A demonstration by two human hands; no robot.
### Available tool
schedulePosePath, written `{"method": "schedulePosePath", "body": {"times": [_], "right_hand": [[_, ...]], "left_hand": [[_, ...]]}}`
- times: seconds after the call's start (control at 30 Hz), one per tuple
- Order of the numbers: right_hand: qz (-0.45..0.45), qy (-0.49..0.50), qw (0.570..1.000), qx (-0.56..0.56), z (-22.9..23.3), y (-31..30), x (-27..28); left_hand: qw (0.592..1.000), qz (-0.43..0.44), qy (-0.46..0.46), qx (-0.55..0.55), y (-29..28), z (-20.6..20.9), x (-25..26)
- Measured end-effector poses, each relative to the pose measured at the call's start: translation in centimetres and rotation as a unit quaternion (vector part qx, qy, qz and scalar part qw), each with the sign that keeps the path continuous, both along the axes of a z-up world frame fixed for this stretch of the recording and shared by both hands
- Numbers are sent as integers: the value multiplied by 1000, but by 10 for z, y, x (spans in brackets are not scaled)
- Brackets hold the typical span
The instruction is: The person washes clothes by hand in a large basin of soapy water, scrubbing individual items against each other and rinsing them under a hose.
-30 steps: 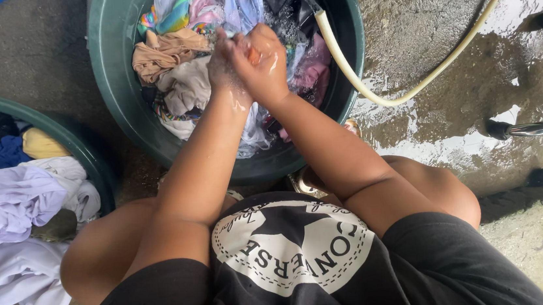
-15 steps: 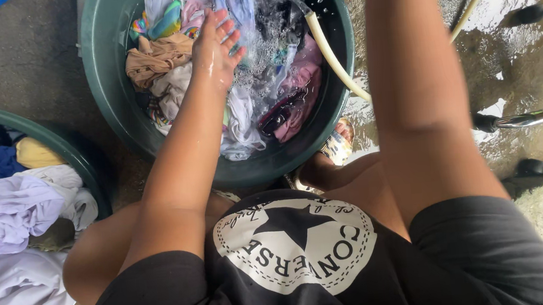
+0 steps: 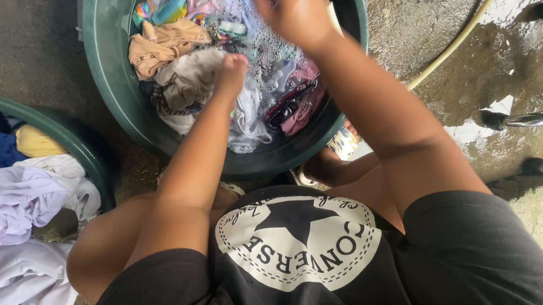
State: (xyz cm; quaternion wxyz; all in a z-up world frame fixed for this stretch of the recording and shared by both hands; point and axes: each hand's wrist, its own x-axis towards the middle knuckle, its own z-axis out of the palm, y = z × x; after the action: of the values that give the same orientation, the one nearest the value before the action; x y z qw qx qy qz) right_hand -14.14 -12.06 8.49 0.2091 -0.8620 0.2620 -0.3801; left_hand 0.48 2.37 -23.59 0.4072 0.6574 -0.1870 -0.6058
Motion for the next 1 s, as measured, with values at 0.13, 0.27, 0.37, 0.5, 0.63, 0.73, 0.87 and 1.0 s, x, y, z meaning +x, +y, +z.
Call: {"method": "schedulePosePath", "body": {"times": [0.13,0.27,0.37,0.5,0.63,0.73,0.87,1.0], "right_hand": [[16,300,924,236,-148,42,20],[136,306,876,348,-249,114,-7],[75,518,805,279,-269,155,-37],[-98,608,782,95,-277,131,-73],[-190,508,818,191,-271,98,-99],[-174,398,848,303,-261,88,-83],[-119,35,743,657,-243,102,-38],[-117,-75,580,803,-198,109,-15]], "left_hand": [[850,-408,-334,-3,55,-8,-7],[771,-444,-438,-131,102,15,18],[764,-473,-437,43,112,8,44],[745,-374,-552,-11,125,15,77],[758,-377,-529,56,95,42,83],[832,-400,-383,-37,54,81,69],[929,-277,-210,-132,18,186,33],[917,-267,-150,-257,0,262,25]]}}
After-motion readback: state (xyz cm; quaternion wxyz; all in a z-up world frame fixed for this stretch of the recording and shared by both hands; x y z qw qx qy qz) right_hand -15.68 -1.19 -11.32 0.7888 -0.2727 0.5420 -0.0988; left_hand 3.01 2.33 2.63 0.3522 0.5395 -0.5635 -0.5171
